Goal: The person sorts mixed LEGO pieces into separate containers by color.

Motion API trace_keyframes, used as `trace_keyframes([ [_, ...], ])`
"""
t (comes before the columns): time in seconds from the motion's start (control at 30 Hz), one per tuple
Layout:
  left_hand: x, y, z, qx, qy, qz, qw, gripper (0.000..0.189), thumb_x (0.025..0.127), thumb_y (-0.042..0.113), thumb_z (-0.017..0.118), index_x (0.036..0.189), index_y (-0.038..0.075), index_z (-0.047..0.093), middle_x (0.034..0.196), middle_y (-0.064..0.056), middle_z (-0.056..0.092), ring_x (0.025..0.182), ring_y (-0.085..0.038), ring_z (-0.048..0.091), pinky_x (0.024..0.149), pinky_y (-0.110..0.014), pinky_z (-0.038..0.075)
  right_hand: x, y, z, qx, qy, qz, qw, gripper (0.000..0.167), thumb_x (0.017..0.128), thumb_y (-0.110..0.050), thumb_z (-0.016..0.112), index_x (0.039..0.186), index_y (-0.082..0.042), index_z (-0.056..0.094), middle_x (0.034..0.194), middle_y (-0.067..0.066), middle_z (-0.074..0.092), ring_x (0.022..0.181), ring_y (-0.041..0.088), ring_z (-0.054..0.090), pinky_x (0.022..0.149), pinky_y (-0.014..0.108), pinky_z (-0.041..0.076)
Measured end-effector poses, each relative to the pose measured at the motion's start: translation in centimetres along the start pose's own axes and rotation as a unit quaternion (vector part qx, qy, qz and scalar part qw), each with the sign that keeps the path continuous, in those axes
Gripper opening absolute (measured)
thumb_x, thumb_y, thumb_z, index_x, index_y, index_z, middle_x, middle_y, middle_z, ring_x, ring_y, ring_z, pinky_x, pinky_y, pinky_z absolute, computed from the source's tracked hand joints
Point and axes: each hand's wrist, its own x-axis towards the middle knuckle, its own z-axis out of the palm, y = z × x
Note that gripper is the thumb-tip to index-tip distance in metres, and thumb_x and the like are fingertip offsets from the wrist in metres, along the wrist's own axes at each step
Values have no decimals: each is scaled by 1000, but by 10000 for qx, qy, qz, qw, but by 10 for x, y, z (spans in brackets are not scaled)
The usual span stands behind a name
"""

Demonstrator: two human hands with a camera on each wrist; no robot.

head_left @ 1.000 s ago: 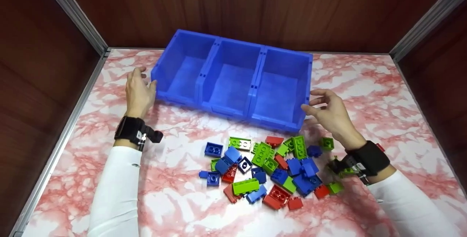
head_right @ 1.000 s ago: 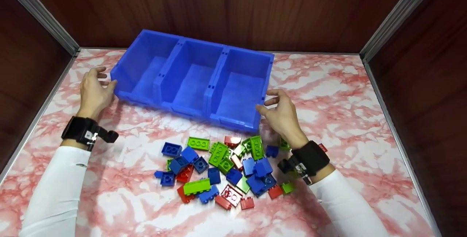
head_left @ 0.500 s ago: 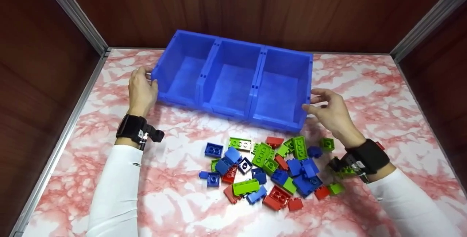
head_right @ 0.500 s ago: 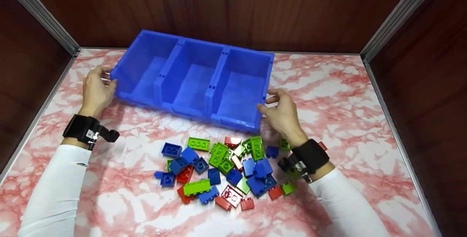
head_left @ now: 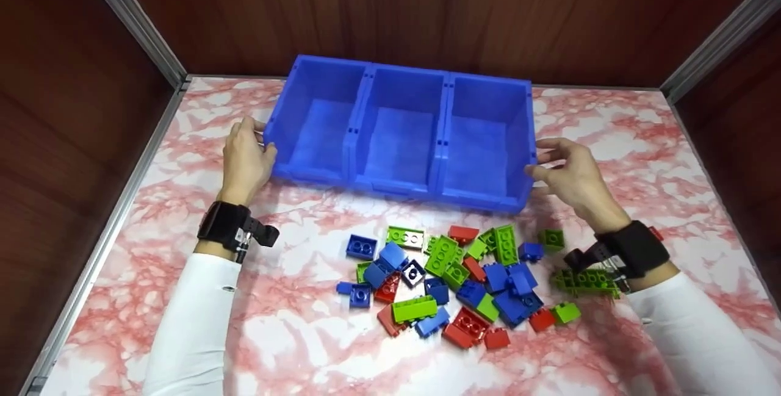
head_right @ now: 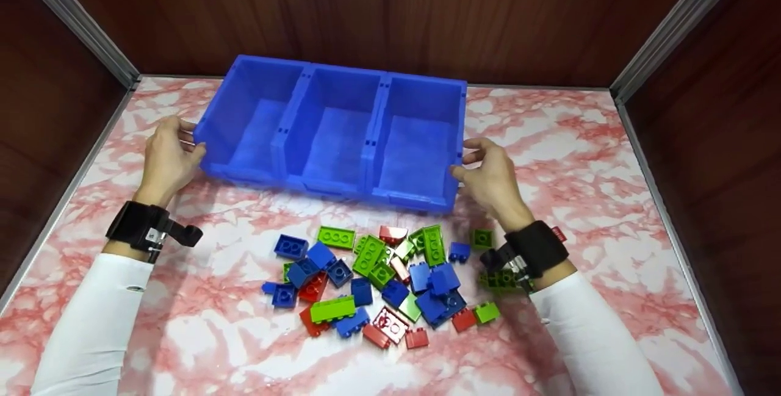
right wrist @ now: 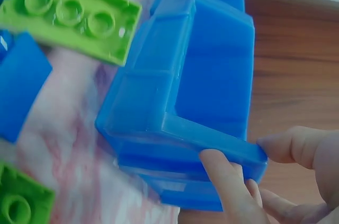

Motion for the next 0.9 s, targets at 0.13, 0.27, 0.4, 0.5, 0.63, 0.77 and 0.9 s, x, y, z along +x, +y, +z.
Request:
trace_keyframes([
  [0.13, -7, 6, 1, 4, -27, 44, 10000, 35, 93, 0, 63, 126, -11, 58, 117, -31, 63, 111, -44, 61, 103, -55, 48, 3, 1, -8, 87, -37, 34, 9999, 60, 100, -10, 65, 155, 2, 44, 121, 14, 52, 86, 7, 61, 72, 23, 66],
  [0.27, -15, 12, 3, -7, -100, -16, 9999, 33, 93, -1, 64, 124, -11, 58, 118, -29, 63, 110, -42, 62, 102, -54, 51, 5, 2, -15, 109, -48, 77, 9999, 61, 100, -9, 64, 156, 3, 43, 119, 12, 51, 83, 6, 64, 74, 25, 67],
  [0.4, -23, 19, 4, -52, -297, -77, 9995, 33, 93, -3, 64, 124, -10, 57, 119, -28, 63, 109, -42, 62, 103, -54, 53, 8, 5, -23, 17, -1, 46, 10000, 61, 100, -9, 63, 156, 3, 43, 118, 11, 51, 82, 5, 65, 75, 27, 68],
  [0.5, -28, 23, 5, -51, -373, -47, 9993, 34, 93, -3, 65, 125, -10, 57, 118, -28, 64, 109, -42, 62, 104, -54, 51, 10, 8, -28, -19, 34, 15, 10000, 60, 101, -9, 62, 156, 3, 43, 117, 10, 51, 81, 4, 65, 75, 28, 68],
  [0.63, -36, 28, 7, -34, -295, 5, 9996, 34, 92, -1, 67, 124, -11, 58, 115, -27, 65, 107, -41, 63, 102, -55, 51, 11, 11, -34, -56, 32, -37, 10000, 60, 100, -8, 62, 156, 3, 44, 116, 10, 52, 79, 3, 66, 73, 25, 67],
  [0.77, -43, 32, 12, -91, -247, 33, 9996, 34, 92, -1, 67, 124, -11, 59, 114, -28, 64, 105, -41, 64, 98, -53, 55, 13, 16, -40, -101, 59, -10, 9999, 60, 100, -8, 61, 156, 4, 44, 117, 10, 52, 79, 1, 65, 73, 24, 67],
  [0.9, -50, 36, 16, -200, -254, 93, 9994, 33, 92, -2, 67, 122, -11, 59, 114, -28, 65, 106, -41, 65, 97, -50, 57, 12, 20, -47, -185, 91, 51, 9998, 59, 100, -7, 61, 156, 4, 44, 117, 9, 51, 80, 1, 63, 72, 22, 66],
])
